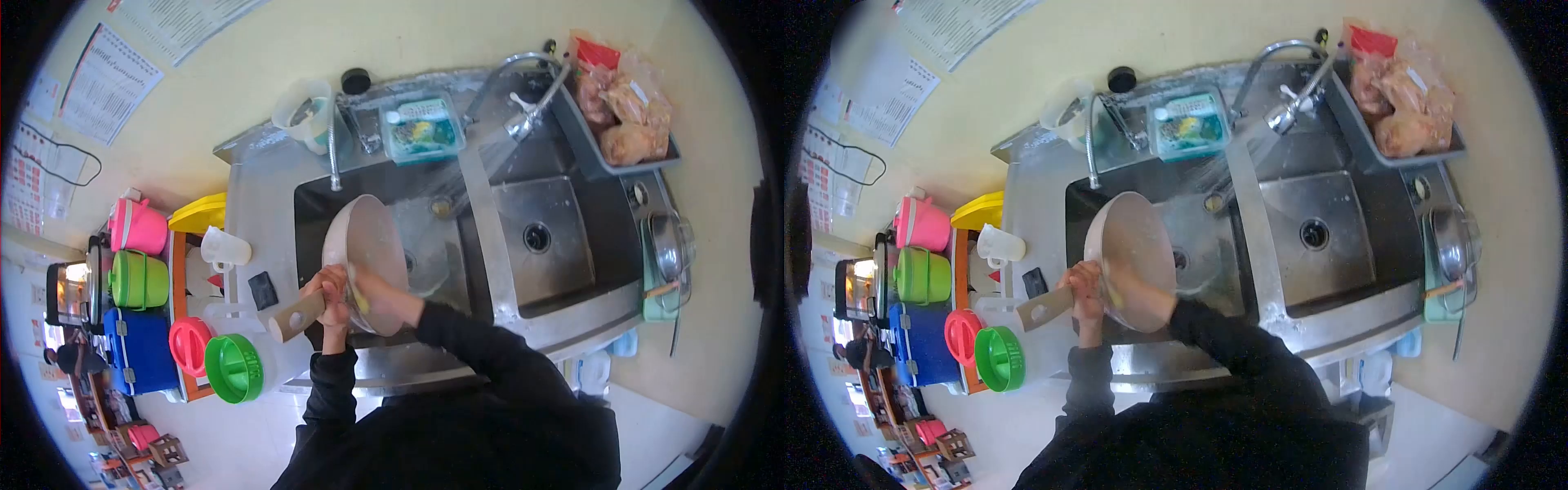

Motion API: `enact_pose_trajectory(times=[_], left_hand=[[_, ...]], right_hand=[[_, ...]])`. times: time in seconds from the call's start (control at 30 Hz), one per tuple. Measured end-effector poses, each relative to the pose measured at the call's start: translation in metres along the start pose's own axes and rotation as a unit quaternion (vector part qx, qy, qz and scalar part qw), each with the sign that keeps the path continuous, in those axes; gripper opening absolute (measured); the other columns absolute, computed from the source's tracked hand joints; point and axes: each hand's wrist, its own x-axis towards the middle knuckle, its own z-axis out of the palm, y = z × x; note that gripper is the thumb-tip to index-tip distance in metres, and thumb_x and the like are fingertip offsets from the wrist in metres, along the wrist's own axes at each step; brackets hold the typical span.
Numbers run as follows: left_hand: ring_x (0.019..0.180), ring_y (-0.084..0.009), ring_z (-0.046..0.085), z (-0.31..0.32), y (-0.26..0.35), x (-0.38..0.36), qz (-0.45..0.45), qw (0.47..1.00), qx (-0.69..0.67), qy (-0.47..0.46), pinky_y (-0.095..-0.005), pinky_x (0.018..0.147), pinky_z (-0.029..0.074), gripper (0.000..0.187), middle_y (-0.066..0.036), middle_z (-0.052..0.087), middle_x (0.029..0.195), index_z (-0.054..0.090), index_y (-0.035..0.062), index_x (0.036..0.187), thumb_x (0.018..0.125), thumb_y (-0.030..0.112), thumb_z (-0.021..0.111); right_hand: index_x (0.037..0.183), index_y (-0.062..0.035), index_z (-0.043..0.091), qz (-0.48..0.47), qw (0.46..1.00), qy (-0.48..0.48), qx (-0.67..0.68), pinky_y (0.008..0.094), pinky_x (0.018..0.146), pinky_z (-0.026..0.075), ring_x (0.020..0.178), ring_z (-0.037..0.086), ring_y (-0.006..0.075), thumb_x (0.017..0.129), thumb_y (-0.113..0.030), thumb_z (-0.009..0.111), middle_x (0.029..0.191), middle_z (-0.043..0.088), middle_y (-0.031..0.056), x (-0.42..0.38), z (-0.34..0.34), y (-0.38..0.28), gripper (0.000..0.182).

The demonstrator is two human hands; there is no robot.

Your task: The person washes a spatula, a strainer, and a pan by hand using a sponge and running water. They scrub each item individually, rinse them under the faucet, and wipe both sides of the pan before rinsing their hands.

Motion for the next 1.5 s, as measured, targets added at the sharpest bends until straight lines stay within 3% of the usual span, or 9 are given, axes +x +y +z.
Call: enact_pose_trajectory(times=[0.17, 0.23, 0.37, 0.5, 0.7, 0.8, 1.13, 1.33, 1.5], left_hand=[[0.058, -0.0159, 0.034, -0.016, -0.002, 0.001, 0.018, 0.995, -0.093, -0.001, -0.0331, 0.063, 0.034, 0.04, -0.001, 0.034, 0.057, 0.033, 0.0114, 0.06, 0.092, 0.032, 0.046], [0.054, -0.0144, 0.033, -0.029, 0.001, 0.017, -0.017, 0.991, -0.089, 0.098, -0.0344, 0.063, 0.035, 0.045, 0.0, 0.031, 0.052, 0.033, 0.0133, 0.059, 0.092, 0.041, 0.045], [0.051, -0.0129, 0.033, -0.039, 0.024, 0.04, -0.042, 0.976, -0.154, 0.144, -0.0328, 0.063, 0.035, 0.048, 0.001, 0.03, 0.048, 0.033, 0.0145, 0.056, 0.092, 0.045, 0.044], [0.049, -0.0125, 0.032, -0.046, 0.05, 0.05, -0.043, 0.976, -0.188, 0.104, -0.0319, 0.062, 0.034, 0.052, 0.002, 0.029, 0.045, 0.031, 0.0159, 0.052, 0.091, 0.047, 0.044], [0.049, -0.0111, 0.033, -0.054, 0.065, 0.078, -0.023, 0.971, -0.223, 0.084, -0.0305, 0.064, 0.033, 0.054, 0.002, 0.032, 0.044, 0.033, 0.0169, 0.049, 0.09, 0.048, 0.047], [0.048, -0.0114, 0.033, -0.047, 0.06, 0.075, -0.028, 0.972, -0.214, 0.092, -0.0306, 0.064, 0.033, 0.054, 0.002, 0.032, 0.044, 0.032, 0.0171, 0.049, 0.09, 0.048, 0.047], [0.051, -0.0132, 0.034, -0.048, 0.049, 0.077, -0.022, 0.972, -0.212, 0.095, -0.034, 0.066, 0.035, 0.054, 0.001, 0.031, 0.046, 0.03, 0.0164, 0.051, 0.091, 0.049, 0.044], [0.053, -0.0146, 0.034, -0.038, 0.049, 0.065, -0.008, 0.988, -0.155, 0.0, -0.0368, 0.067, 0.035, 0.054, 0.001, 0.032, 0.048, 0.033, 0.0152, 0.054, 0.092, 0.054, 0.036], [0.052, -0.0153, 0.035, -0.048, 0.054, 0.073, -0.002, 0.983, -0.157, 0.091, -0.0361, 0.068, 0.036, 0.053, 0.001, 0.031, 0.046, 0.03, 0.0157, 0.053, 0.091, 0.051, 0.04]], right_hand=[[0.109, -0.0049, 0.047, -0.054, 0.981, -0.162, -0.094, 0.0344, 0.075, 0.043, 0.083, 0.054, 0.0228, 0.093, -0.02, 0.042, 0.091, 0.056, 0.0123, 0.002, 0.001, -0.016, 0.023], [0.109, -0.0033, 0.049, -0.279, 0.849, -0.239, -0.38, 0.0389, 0.072, 0.044, 0.085, 0.056, 0.0223, 0.089, -0.011, 0.047, 0.09, 0.058, 0.0146, 0.0, -0.024, 0.019, 0.021], [0.099, -0.0015, 0.051, -0.289, 0.782, -0.314, -0.454, 0.0389, 0.074, 0.043, 0.082, 0.057, 0.0329, 0.083, -0.004, 0.052, 0.087, 0.057, 0.0197, -0.037, -0.01, -0.031, 0.016], [0.097, -0.0011, 0.052, -0.303, 0.857, -0.241, -0.339, 0.0396, 0.07, 0.044, 0.084, 0.057, 0.0373, 0.082, -0.009, 0.054, 0.087, 0.057, 0.02, -0.019, 0.043, -0.048, 0.016], [0.093, -0.0018, 0.051, -0.36, 0.71, -0.324, -0.511, 0.0465, 0.069, 0.043, 0.081, 0.056, 0.0392, 0.081, -0.015, 0.057, 0.085, 0.059, 0.0206, -0.053, 0.02, -0.032, 0.019], [0.095, -0.0024, 0.055, -0.454, 0.787, -0.201, -0.366, 0.0463, 0.068, 0.044, 0.079, 0.057, 0.0406, 0.081, -0.009, 0.053, 0.089, 0.059, 0.0217, -0.042, 0.054, -0.042, 0.015], [0.09, -0.0032, 0.052, -0.315, 0.808, -0.312, -0.388, 0.0435, 0.067, 0.043, 0.078, 0.057, 0.0393, 0.078, -0.006, 0.052, 0.081, 0.058, 0.0205, -0.031, 0.041, -0.049, 0.012], [0.114, -0.0066, 0.048, -0.328, 0.923, -0.105, -0.173, 0.0367, 0.084, 0.043, 0.104, 0.055, 0.0305, 0.082, -0.005, 0.051, 0.107, 0.055, 0.0196, 0.016, 0.073, -0.028, 0.032], [0.117, -0.0057, 0.049, -0.201, 0.772, -0.303, -0.522, 0.0377, 0.085, 0.044, 0.102, 0.057, 0.033, 0.086, -0.009, 0.047, 0.107, 0.058, 0.0202, -0.032, -0.013, -0.004, 0.031]])
